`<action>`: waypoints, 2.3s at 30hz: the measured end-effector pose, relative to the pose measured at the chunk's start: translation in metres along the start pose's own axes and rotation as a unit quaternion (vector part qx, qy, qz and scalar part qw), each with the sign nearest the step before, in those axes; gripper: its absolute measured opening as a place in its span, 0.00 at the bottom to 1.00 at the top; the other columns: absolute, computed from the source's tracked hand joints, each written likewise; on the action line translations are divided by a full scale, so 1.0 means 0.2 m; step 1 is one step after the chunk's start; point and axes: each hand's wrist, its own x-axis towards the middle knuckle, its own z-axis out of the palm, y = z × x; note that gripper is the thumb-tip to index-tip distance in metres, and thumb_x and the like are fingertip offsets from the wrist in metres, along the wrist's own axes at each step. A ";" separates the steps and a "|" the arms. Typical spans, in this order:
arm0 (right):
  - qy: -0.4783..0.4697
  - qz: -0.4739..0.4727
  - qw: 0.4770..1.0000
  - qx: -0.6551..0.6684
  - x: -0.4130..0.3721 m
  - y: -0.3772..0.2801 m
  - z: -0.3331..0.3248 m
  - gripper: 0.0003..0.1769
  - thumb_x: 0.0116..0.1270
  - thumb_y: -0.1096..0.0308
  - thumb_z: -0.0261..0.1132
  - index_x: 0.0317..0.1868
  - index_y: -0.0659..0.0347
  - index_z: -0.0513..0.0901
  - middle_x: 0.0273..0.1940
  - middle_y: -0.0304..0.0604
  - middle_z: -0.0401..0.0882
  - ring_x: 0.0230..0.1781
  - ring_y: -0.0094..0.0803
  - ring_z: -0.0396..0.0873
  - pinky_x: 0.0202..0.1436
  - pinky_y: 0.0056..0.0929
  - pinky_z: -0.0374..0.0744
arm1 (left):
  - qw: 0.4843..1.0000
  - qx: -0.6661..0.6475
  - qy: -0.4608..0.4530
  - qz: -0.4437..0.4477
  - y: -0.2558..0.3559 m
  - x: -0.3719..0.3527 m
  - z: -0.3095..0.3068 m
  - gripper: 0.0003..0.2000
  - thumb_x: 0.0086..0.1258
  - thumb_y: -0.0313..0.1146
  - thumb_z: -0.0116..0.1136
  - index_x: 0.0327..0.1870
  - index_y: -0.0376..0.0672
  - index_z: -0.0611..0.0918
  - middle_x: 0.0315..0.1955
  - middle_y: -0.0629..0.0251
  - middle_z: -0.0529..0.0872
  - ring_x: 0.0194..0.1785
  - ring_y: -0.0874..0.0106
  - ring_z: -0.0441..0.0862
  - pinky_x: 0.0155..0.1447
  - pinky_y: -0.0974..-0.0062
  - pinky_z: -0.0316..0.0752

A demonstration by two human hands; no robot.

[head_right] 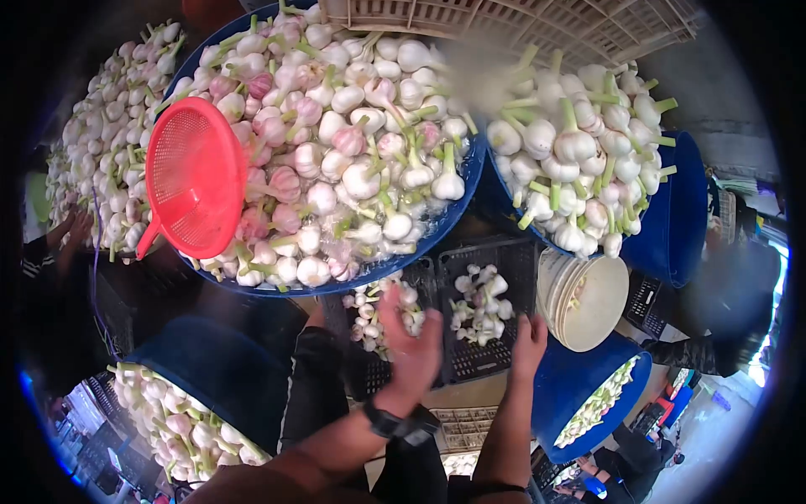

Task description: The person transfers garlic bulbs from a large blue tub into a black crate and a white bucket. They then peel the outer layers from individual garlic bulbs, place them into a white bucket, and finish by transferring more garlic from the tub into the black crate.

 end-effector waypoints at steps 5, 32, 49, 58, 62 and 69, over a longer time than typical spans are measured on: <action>-0.157 -0.294 0.938 -0.096 -0.19 -0.64 0.63 0.19 0.57 0.67 0.65 0.50 0.64 0.78 0.49 0.51 0.77 0.48 0.42 0.77 0.53 0.33 0.74 | 0.924 0.342 0.037 0.165 0.08 0.62 -0.35 0.18 0.51 0.25 0.60 0.47 0.40 0.78 0.47 0.49 0.74 0.50 0.53 0.72 0.50 0.65 0.71; -0.289 -0.328 0.820 -0.371 -0.40 -0.55 1.18 0.07 0.56 0.69 0.62 0.34 0.60 0.82 0.35 0.50 0.81 0.36 0.48 0.79 0.43 0.36 0.77 | 0.911 0.382 -0.004 0.157 0.11 0.62 -0.65 0.23 0.52 0.29 0.64 0.51 0.35 0.76 0.50 0.46 0.74 0.52 0.51 0.72 0.57 0.63 0.68; -0.280 0.017 0.958 -0.051 0.07 -0.66 1.15 0.37 0.66 0.45 0.54 0.65 0.65 0.63 0.66 0.56 0.58 0.64 0.44 0.61 0.64 0.35 0.63 | 0.916 -0.100 -0.072 -0.381 -0.11 1.02 -0.42 0.43 0.56 0.59 0.59 0.67 0.39 0.61 0.61 0.51 0.68 0.62 0.62 0.68 0.63 0.64 0.64; -0.466 0.304 0.814 0.171 -0.03 -0.70 1.33 0.31 0.68 0.45 0.51 0.62 0.59 0.67 0.56 0.46 0.73 0.53 0.37 0.75 0.57 0.36 0.75 | 0.809 -0.430 -0.091 -0.391 -0.14 1.00 -0.45 0.23 0.64 0.49 0.54 0.53 0.42 0.75 0.47 0.59 0.80 0.48 0.61 0.79 0.50 0.61 0.76; -0.406 0.261 0.836 0.260 -0.09 -0.70 1.32 0.27 0.67 0.50 0.54 0.59 0.59 0.70 0.53 0.45 0.75 0.50 0.35 0.77 0.53 0.35 0.77 | 0.826 -0.458 -0.027 -0.326 -0.08 0.94 -0.43 0.24 0.62 0.46 0.57 0.54 0.40 0.73 0.48 0.58 0.78 0.49 0.63 0.77 0.54 0.65 0.74; -0.257 0.105 0.939 0.201 -0.26 -0.82 1.23 0.23 0.61 0.58 0.62 0.53 0.64 0.74 0.46 0.41 0.75 0.46 0.26 0.71 0.52 0.23 0.69 | 0.906 -0.371 -0.026 -0.201 -0.03 0.86 -0.41 0.22 0.68 0.51 0.46 0.52 0.42 0.72 0.45 0.60 0.79 0.49 0.65 0.77 0.54 0.66 0.73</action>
